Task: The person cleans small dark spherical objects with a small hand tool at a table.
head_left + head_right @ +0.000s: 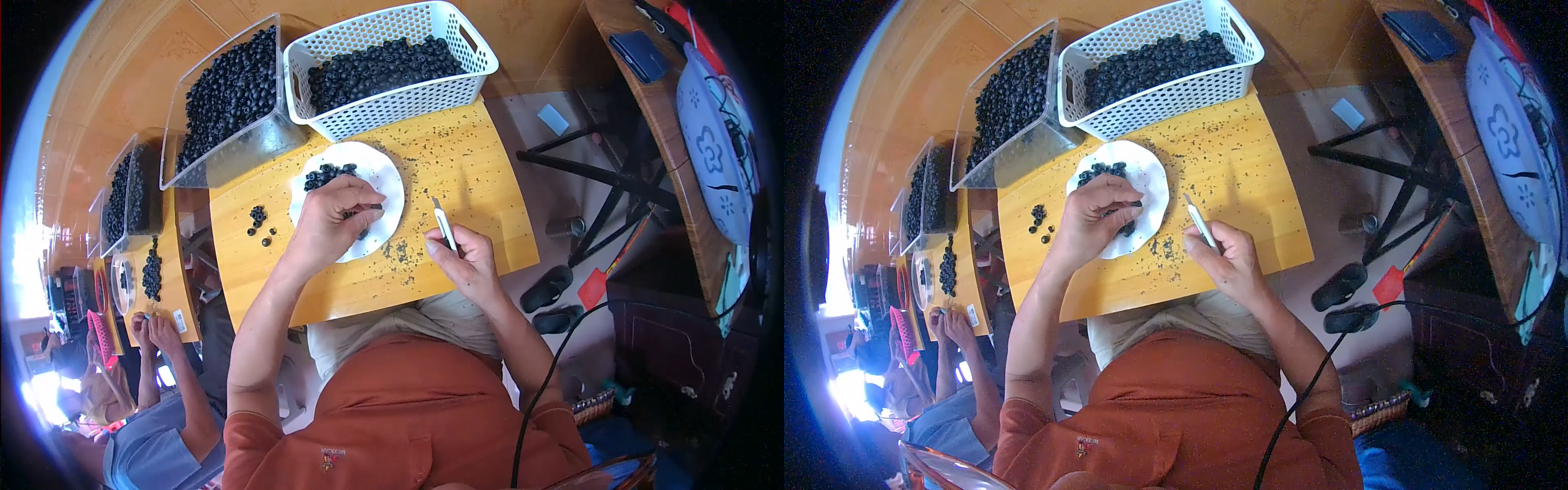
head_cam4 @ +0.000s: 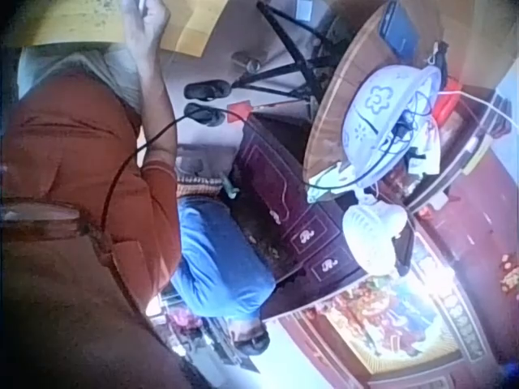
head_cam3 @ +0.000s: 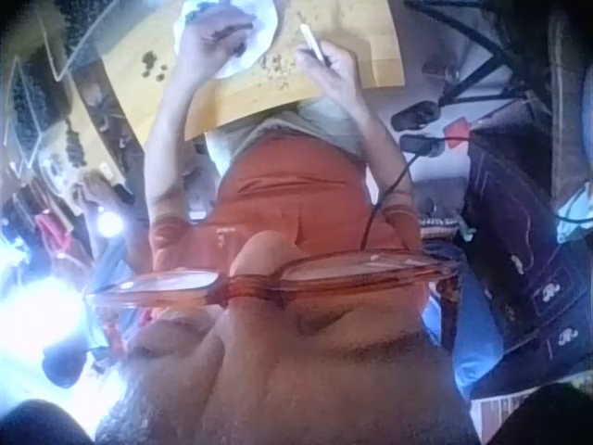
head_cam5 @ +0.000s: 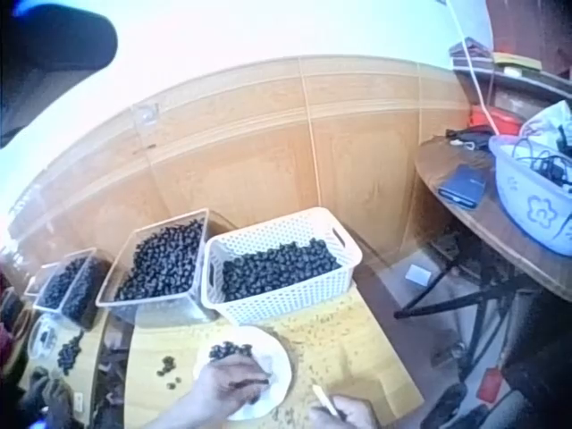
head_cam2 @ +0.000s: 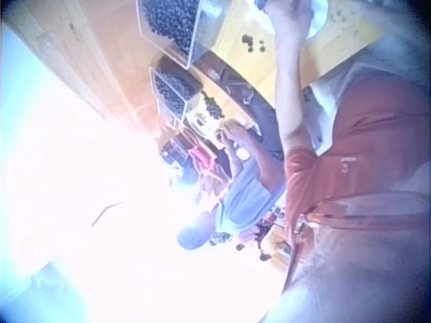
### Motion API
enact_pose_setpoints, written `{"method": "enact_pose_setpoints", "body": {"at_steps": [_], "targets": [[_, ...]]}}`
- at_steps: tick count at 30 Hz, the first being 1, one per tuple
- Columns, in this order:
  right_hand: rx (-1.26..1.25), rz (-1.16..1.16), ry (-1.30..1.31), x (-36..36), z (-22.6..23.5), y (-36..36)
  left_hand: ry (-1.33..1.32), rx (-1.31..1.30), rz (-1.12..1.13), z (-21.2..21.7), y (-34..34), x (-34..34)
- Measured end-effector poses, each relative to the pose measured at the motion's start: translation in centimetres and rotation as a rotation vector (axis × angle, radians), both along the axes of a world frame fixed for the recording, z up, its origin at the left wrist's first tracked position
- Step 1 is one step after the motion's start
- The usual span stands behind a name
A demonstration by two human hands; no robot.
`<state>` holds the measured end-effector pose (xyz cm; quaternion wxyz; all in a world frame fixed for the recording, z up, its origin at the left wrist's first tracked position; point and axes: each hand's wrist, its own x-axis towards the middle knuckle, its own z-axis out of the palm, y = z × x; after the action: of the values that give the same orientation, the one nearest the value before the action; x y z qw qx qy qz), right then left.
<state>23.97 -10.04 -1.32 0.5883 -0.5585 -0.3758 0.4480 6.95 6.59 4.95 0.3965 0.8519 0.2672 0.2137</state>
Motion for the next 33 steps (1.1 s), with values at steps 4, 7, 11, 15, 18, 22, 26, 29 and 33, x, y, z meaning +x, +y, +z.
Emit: {"method": "enact_pose_setpoints", "body": {"at_steps": [4, 7, 11, 15, 18, 22, 26, 29, 33], "targets": [[0.007, -0.015, 0.002, -0.2, 0.4, 0.1, -0.200, -0.410, 0.088, -0.5, -0.8, -0.7], [0.010, -0.014, -0.013, -0.2, 0.2, 0.1, -0.152, -0.569, 0.114, -0.8, -0.8, -1.5], [0.013, -0.013, -0.027, -0.2, 0.3, 0.2, -0.243, -0.652, 0.173, -1.3, -0.9, -2.3], [0.001, 0.014, -0.010, -0.3, 0.1, 0.1, -0.496, -0.976, 0.207, -1.6, -1.4, -2.7], [-0.010, 0.021, -0.030, -0.5, 0.2, 0.2, -0.588, -1.098, 0.223, -2.1, -2.2, -2.8], [-0.031, 0.025, -0.065, -0.9, 0.4, 0.2, -0.634, -1.159, 0.232, -2.5, -3.2, -2.8], [-0.013, 0.068, -0.184, -1.3, 2.5, 0.6, -0.666, -1.204, 0.265, -2.7, -4.0, -2.8], [0.079, 0.127, -0.338, -1.5, 3.7, 0.7, -0.698, -1.244, 0.259, -2.7, -4.5, -2.5], [0.130, 0.116, -0.395, -1.8, 3.8, 0.9, -0.765, -1.294, 0.242, -2.4, -5.1, -2.2]]}}
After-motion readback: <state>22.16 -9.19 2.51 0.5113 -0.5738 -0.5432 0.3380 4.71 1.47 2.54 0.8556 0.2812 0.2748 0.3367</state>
